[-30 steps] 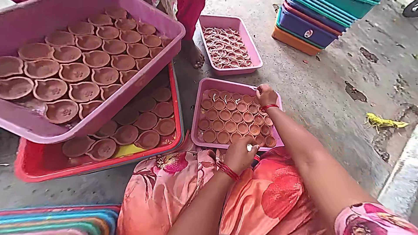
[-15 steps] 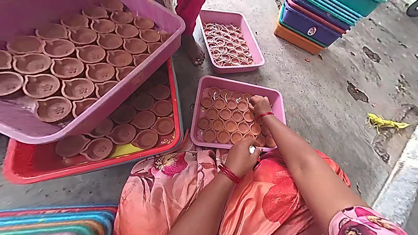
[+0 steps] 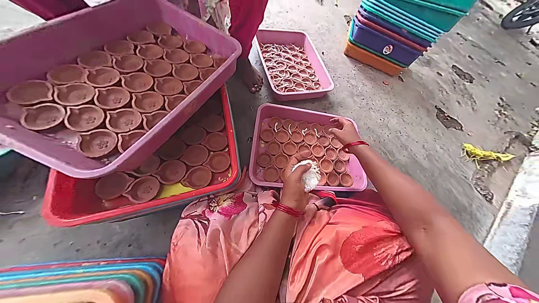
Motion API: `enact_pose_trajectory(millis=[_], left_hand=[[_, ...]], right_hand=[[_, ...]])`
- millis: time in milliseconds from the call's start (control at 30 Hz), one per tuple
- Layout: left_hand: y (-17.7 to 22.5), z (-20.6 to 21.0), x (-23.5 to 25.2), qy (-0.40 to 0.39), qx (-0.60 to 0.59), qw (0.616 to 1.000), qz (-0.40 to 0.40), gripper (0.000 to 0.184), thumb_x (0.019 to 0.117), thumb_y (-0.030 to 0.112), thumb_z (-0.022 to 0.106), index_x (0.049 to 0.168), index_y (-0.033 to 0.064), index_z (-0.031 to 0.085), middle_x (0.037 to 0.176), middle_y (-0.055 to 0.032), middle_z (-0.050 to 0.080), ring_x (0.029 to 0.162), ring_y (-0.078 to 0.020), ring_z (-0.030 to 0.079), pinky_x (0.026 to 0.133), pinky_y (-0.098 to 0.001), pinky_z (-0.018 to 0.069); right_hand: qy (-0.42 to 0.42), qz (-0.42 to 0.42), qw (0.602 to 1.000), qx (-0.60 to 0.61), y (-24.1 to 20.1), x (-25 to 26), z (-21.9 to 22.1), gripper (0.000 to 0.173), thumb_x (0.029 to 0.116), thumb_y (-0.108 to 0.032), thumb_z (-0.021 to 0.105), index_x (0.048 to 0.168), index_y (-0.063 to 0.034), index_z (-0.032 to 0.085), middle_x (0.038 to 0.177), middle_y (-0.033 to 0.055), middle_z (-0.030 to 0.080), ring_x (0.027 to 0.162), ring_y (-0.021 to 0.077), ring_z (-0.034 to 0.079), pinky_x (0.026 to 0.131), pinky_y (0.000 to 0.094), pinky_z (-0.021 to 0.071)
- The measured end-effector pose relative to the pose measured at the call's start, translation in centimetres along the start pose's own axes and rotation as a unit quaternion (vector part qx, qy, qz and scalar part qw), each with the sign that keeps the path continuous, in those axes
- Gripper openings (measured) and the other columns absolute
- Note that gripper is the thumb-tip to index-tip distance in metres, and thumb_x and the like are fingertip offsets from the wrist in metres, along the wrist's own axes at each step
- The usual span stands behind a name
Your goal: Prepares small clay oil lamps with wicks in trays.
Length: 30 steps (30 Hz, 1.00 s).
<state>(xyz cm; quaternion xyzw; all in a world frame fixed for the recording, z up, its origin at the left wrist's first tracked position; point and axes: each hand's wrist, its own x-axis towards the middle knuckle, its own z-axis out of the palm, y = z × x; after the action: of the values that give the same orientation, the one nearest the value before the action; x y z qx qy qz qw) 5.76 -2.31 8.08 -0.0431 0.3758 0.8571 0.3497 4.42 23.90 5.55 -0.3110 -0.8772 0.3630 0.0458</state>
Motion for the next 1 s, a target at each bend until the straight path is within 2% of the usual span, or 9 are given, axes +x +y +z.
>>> enact_pose_trajectory(millis=[67, 100, 133, 200, 333, 500, 633, 867, 1000], left_hand=[[0.2, 0.0, -0.3, -0.008, -0.023, 1.0, 0.003, 0.036, 0.0935, 0.0, 0.041, 0.126, 0.0059, 0.055, 0.098, -0.006, 0.064, 0.083, -0.0132, 0.065, 0.077, -0.0319, 0.0569], [0.3, -0.1, -0.4, -0.018, -0.025, 1.0, 0.006, 0.039, 0.0915, 0.0, 0.043, 0.128, 0.0067, 0.055, 0.1, -0.0059, 0.063, 0.083, -0.0131, 0.065, 0.077, -0.0317, 0.0571], [0.4, -0.2, -0.6, -0.027, -0.025, 0.999, 0.011, 0.041, 0.0895, 0.0, 0.045, 0.128, 0.0077, 0.055, 0.101, -0.0056, 0.064, 0.083, -0.013, 0.065, 0.076, -0.0311, 0.0576], [0.6, -0.2, -0.8, -0.044, -0.026, 0.998, 0.023, 0.042, 0.0863, 0.001, 0.047, 0.126, 0.0095, 0.056, 0.101, -0.0044, 0.065, 0.082, -0.0116, 0.066, 0.075, -0.0292, 0.0581], [1.1, -0.1, -1.2, -0.053, -0.034, 0.998, 0.028, 0.037, 0.0865, 0.001, 0.046, 0.121, 0.0082, 0.058, 0.097, -0.0041, 0.065, 0.082, -0.0113, 0.066, 0.075, -0.029, 0.0579], [0.9, -0.2, -1.2, -0.061, -0.059, 0.996, 0.01, 0.036, 0.0895, 0.002, 0.042, 0.12, 0.011, 0.059, 0.094, -0.0025, 0.068, 0.082, -0.0112, 0.067, 0.076, -0.0294, 0.0578], [1.0, 0.1, -1.0, -0.063, -0.067, 0.996, 0.004, 0.036, 0.0897, 0.002, 0.041, 0.12, 0.0092, 0.059, 0.095, -0.0042, 0.068, 0.083, -0.0116, 0.068, 0.077, -0.0296, 0.0582], [0.7, 0.2, -0.8, -0.059, -0.042, 0.997, 0.007, 0.036, 0.0852, 0.0, 0.044, 0.117, 0.0069, 0.059, 0.096, -0.0049, 0.069, 0.083, -0.0115, 0.068, 0.076, -0.0299, 0.0588], [0.5, 0.0, -1.0, -0.065, -0.03, 0.997, 0.012, 0.035, 0.0861, 0.001, 0.045, 0.116, 0.0084, 0.06, 0.095, -0.004, 0.068, 0.084, -0.0108, 0.068, 0.077, -0.0294, 0.0584]], right_hand=[[-0.001, -0.013, 0.994, 0.111, -3.8, -3.6, -1.3, 0.029, 0.0974, -0.007, 0.06, 0.125, 0.0003, 0.063, 0.104, 0.0126, 0.069, 0.082, 0.0152, 0.064, 0.074, 0.0335, 0.0529], [-0.016, -0.035, 0.987, 0.154, -5.6, -5.7, -1.8, 0.025, 0.0982, -0.007, 0.058, 0.122, -0.0005, 0.064, 0.098, 0.0071, 0.068, 0.074, 0.0082, 0.061, 0.066, 0.0264, 0.0511], [-0.034, -0.06, 0.98, 0.189, -7.1, -7.9, -2.1, 0.023, 0.0978, -0.006, 0.056, 0.119, -0.0004, 0.064, 0.095, 0.004, 0.068, 0.072, 0.0054, 0.06, 0.064, 0.0238, 0.0515], [-0.064, -0.099, 0.966, 0.228, -9.1, -11.9, -2.2, 0.021, 0.0961, -0.005, 0.055, 0.115, -0.0023, 0.064, 0.091, 0.0003, 0.067, 0.069, 0.0041, 0.061, 0.063, 0.0221, 0.053], [-0.062, -0.146, 0.945, 0.285, -9.0, -15.5, -0.5, 0.017, 0.0901, -0.003, 0.06, 0.105, -0.0063, 0.067, 0.088, -0.0044, 0.068, 0.077, 0.0027, 0.065, 0.073, 0.0223, 0.0567], [-0.052, -0.228, 0.941, 0.245, -7.4, -15.0, 1.0, 0.013, 0.0901, -0.006, 0.064, 0.101, -0.0052, 0.07, 0.094, -0.0036, 0.07, 0.083, 0.0015, 0.065, 0.075, 0.0211, 0.0559], [-0.048, -0.281, 0.929, 0.235, -7.0, -14.5, 1.6, 0.013, 0.09, -0.006, 0.065, 0.101, -0.0016, 0.072, 0.097, -0.0002, 0.071, 0.086, 0.0016, 0.066, 0.078, 0.0214, 0.057], [-0.035, -0.298, 0.925, 0.232, -6.7, -14.3, 1.7, 0.011, 0.0913, -0.006, 0.067, 0.099, -0.0007, 0.074, 0.095, 0.0006, 0.07, 0.085, 0.0008, 0.065, 0.078, 0.0198, 0.0565], [-0.029, -0.303, 0.925, 0.229, -6.7, -14.4, 1.9, 0.008, 0.0911, -0.004, 0.066, 0.094, -0.0014, 0.073, 0.092, -0.0013, 0.069, 0.081, -0.0018, 0.062, 0.075, 0.0169, 0.0543]])
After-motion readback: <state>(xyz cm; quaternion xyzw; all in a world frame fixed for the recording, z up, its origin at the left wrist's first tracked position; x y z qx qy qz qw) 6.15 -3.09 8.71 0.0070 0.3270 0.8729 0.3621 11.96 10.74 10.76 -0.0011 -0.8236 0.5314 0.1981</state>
